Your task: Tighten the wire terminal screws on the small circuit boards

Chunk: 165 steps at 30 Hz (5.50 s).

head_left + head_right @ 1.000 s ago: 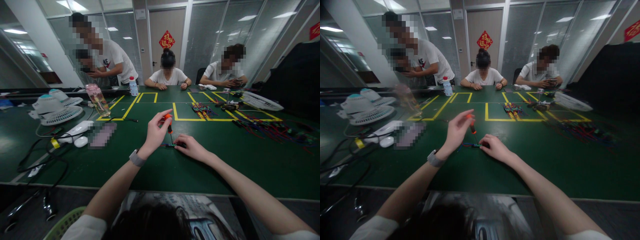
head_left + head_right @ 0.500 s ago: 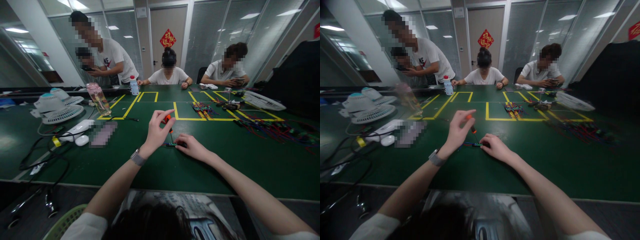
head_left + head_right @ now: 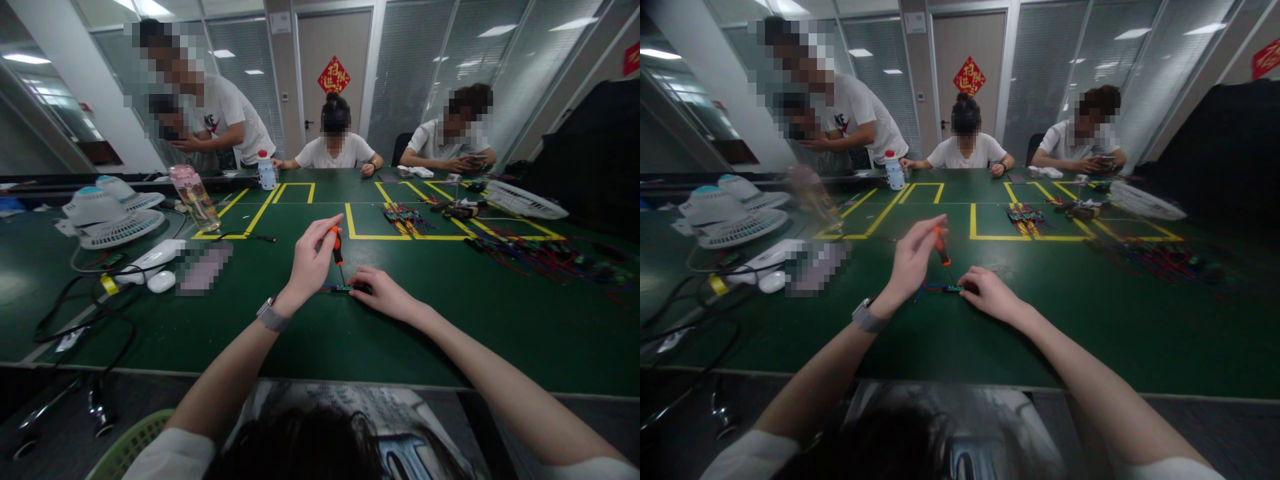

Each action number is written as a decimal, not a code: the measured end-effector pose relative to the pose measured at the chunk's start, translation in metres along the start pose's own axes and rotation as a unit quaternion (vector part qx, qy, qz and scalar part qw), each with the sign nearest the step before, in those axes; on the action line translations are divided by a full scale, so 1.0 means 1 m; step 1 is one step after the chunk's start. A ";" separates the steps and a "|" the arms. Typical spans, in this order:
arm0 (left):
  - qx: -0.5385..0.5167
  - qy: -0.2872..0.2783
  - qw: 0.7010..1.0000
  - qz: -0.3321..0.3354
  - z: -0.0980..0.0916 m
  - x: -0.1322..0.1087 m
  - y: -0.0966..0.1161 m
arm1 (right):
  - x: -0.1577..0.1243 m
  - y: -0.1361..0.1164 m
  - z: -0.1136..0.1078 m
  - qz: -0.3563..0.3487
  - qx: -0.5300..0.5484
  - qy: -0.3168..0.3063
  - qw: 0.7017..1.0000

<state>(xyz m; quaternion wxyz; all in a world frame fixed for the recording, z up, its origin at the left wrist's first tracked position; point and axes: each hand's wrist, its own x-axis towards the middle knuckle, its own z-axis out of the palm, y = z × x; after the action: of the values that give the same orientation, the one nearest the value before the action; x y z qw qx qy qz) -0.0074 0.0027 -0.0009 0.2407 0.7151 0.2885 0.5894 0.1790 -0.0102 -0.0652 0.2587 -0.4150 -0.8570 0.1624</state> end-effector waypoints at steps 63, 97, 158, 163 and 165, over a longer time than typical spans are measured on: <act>0.039 -0.006 0.999 0.031 0.003 -0.004 0.000 | 0.000 0.000 0.000 0.001 -0.012 -0.010 1.000; -0.055 -0.014 0.998 -0.024 -0.001 0.004 0.000 | 0.000 -0.001 -0.001 -0.005 -0.015 -0.005 1.000; -0.059 0.023 0.997 -0.054 0.002 0.002 -0.005 | -0.001 -0.002 -0.002 -0.005 -0.006 -0.003 1.000; -0.162 -0.062 0.982 -0.076 0.001 0.003 -0.004 | -0.001 -0.001 -0.001 0.000 -0.013 -0.006 1.000; -0.178 -0.072 0.978 -0.084 0.002 0.002 -0.002 | -0.001 -0.002 -0.002 0.001 -0.015 -0.007 1.000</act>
<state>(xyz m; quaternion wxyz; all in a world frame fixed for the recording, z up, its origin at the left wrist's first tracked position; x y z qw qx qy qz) -0.0057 0.0059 -0.0014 0.4328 0.6746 0.2197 0.5561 0.1791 -0.0118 -0.0632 0.2467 -0.4182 -0.8608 0.1527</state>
